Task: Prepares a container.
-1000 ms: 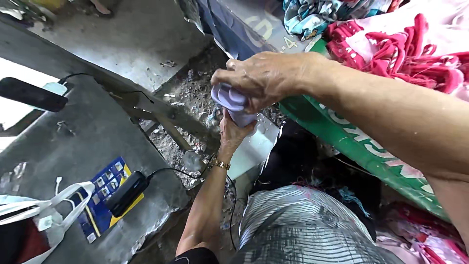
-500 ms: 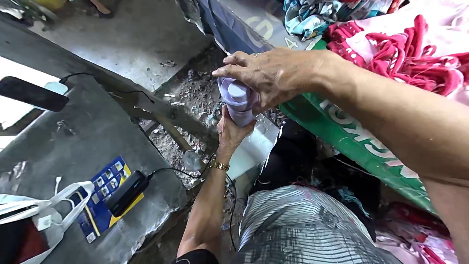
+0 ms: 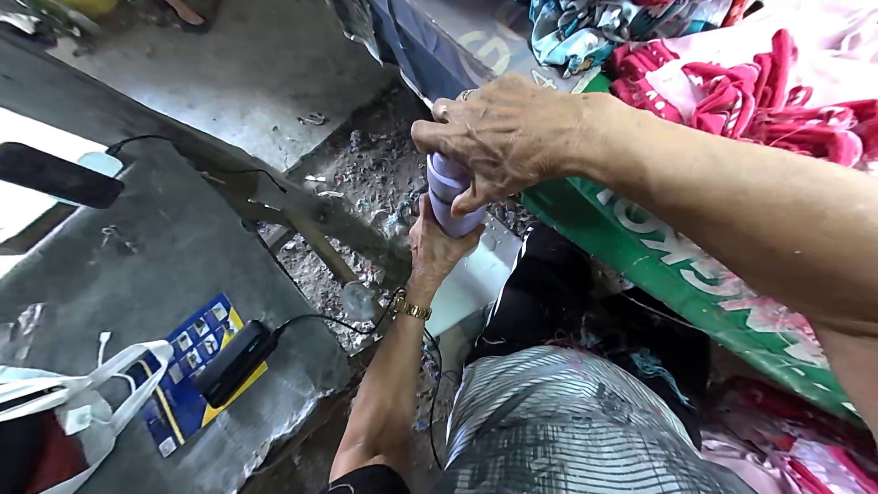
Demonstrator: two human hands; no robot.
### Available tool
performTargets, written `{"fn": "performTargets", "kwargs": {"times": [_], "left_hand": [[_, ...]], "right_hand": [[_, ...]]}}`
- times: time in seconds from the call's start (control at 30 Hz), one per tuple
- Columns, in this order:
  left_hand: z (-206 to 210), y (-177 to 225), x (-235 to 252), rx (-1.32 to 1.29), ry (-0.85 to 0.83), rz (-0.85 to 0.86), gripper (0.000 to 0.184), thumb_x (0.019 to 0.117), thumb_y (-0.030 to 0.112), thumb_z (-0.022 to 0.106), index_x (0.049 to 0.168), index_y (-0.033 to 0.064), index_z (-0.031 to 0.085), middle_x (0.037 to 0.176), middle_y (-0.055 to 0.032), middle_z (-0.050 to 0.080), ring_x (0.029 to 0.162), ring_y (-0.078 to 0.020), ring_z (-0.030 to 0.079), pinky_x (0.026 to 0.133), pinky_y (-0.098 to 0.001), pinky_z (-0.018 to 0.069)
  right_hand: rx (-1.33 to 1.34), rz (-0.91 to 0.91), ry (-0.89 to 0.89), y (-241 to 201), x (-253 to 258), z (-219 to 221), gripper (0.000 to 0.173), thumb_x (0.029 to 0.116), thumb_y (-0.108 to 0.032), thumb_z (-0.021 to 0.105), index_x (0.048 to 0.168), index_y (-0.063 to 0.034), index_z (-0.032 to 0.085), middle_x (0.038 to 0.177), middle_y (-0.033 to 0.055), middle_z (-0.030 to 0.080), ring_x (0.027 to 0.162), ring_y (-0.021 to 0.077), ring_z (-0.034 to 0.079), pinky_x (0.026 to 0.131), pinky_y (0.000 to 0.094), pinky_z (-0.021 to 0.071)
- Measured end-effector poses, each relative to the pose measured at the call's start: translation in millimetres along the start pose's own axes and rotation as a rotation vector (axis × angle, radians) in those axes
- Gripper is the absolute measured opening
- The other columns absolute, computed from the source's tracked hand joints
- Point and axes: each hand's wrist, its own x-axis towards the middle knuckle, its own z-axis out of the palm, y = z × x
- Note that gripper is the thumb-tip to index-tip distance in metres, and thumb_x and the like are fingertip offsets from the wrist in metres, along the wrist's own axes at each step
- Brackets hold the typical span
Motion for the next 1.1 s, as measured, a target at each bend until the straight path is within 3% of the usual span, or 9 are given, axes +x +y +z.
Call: {"fn": "performTargets", "kwargs": {"times": [0.13,0.23,0.33,0.4,0.47,0.63,0.77,0.83,1.1], "left_hand": [[6.3,-0.5,-5.7,0.01,0.025,0.012,0.092,0.0686,0.031,0.09,0.141,-0.0024,0.045,0.118,-0.0246,0.067,0.11,-0.0366,0.067,0.094,-0.0536,0.0537],[0.4,10.0,-13.3,0.015,-0.025,-0.038,0.092,0.0672,0.024,0.094,0.141,-0.0006,0.046,0.122,-0.0235,0.066,0.114,-0.0369,0.066,0.097,-0.0537,0.0529],[-2.3,10.0,-12.8,0.012,-0.067,-0.029,0.096,0.0674,0.025,0.093,0.145,0.0012,0.043,0.123,-0.0247,0.066,0.113,-0.039,0.066,0.095,-0.0572,0.053],[-4.7,9.5,-12.4,0.002,-0.073,-0.042,0.099,0.0654,0.028,0.093,0.147,0.0037,0.041,0.123,-0.0238,0.066,0.111,-0.0387,0.066,0.093,-0.0578,0.0535],[-8.3,9.0,-11.1,-0.02,-0.077,-0.034,0.101,0.065,0.03,0.092,0.147,0.0028,0.041,0.124,-0.023,0.065,0.114,-0.0362,0.066,0.095,-0.0546,0.0532],[-16.5,9.0,-10.8,-0.125,-0.103,0.001,0.102,0.0654,0.028,0.092,0.149,0.0015,0.04,0.133,-0.0206,0.062,0.124,-0.0286,0.061,0.104,-0.0449,0.0494],[-29.5,17.1,-6.5,-0.167,-0.143,0.082,0.104,0.0637,0.026,0.092,0.15,0.0016,0.04,0.134,-0.0166,0.062,0.124,-0.0212,0.061,0.105,-0.0384,0.0496],[-34.5,22.0,-4.1,-0.168,-0.164,0.096,0.101,0.0644,0.026,0.092,0.149,0.0026,0.041,0.133,-0.016,0.062,0.123,-0.0206,0.062,0.104,-0.0381,0.0504],[-35.2,23.5,-4.3,-0.279,-0.157,0.172,0.093,0.0695,0.031,0.089,0.146,0.0028,0.043,0.131,-0.0111,0.063,0.122,-0.0085,0.061,0.105,-0.0273,0.0484]], "right_hand": [[-0.016,0.097,0.037,-11.1,5.1,2.9,0.063,0.0853,-0.061,0.063,0.115,-0.005,0.058,0.09,0.0159,0.062,0.082,0.0381,0.064,0.065,0.0554,0.0443],[-0.001,0.276,-0.065,-24.5,6.5,-6.1,0.077,0.0885,-0.071,0.058,0.124,-0.0028,0.054,0.09,0.017,0.062,0.089,0.04,0.065,0.071,0.0575,0.0469],[0.137,0.226,-0.19,-9.9,1.8,-14.4,0.095,0.084,-0.072,0.065,0.152,-0.0099,0.042,0.107,0.0204,0.067,0.103,0.0423,0.065,0.083,0.0652,0.0476],[0.263,0.122,-0.213,3.2,-3.0,-20.0,0.093,0.0862,-0.051,0.076,0.16,-0.0147,0.034,0.134,0.022,0.06,0.122,0.0401,0.059,0.097,0.0631,0.0453],[0.365,0.011,-0.169,12.1,-10.5,-26.5,0.081,0.0893,-0.029,0.078,0.159,-0.0157,0.039,0.144,0.0199,0.054,0.127,0.0362,0.056,0.102,0.0579,0.0439],[0.411,-0.233,-0.024,28.0,-25.3,-42.4,0.059,0.0923,-0.001,0.064,0.148,-0.0118,0.051,0.128,0.014,0.064,0.099,0.0224,0.063,0.084,0.0415,0.0516],[0.163,-0.235,-0.005,13.3,-31.3,-56.2,0.089,0.0809,0.003,0.079,0.159,-0.0141,0.039,0.156,0.0117,0.048,0.136,0.0317,0.053,0.108,0.0488,0.0445],[0.07,-0.281,-0.037,9.4,-29.7,-54.1,0.096,0.0792,-0.006,0.084,0.161,-0.0171,0.036,0.162,0.0103,0.041,0.138,0.0339,0.052,0.107,0.0518,0.0445],[0.207,-0.289,-0.091,19.4,-32.4,-55.4,0.055,0.0819,-0.03,0.083,0.13,-0.0097,0.066,0.102,0.0062,0.07,0.092,0.0195,0.066,0.079,0.0392,0.0516]]}}
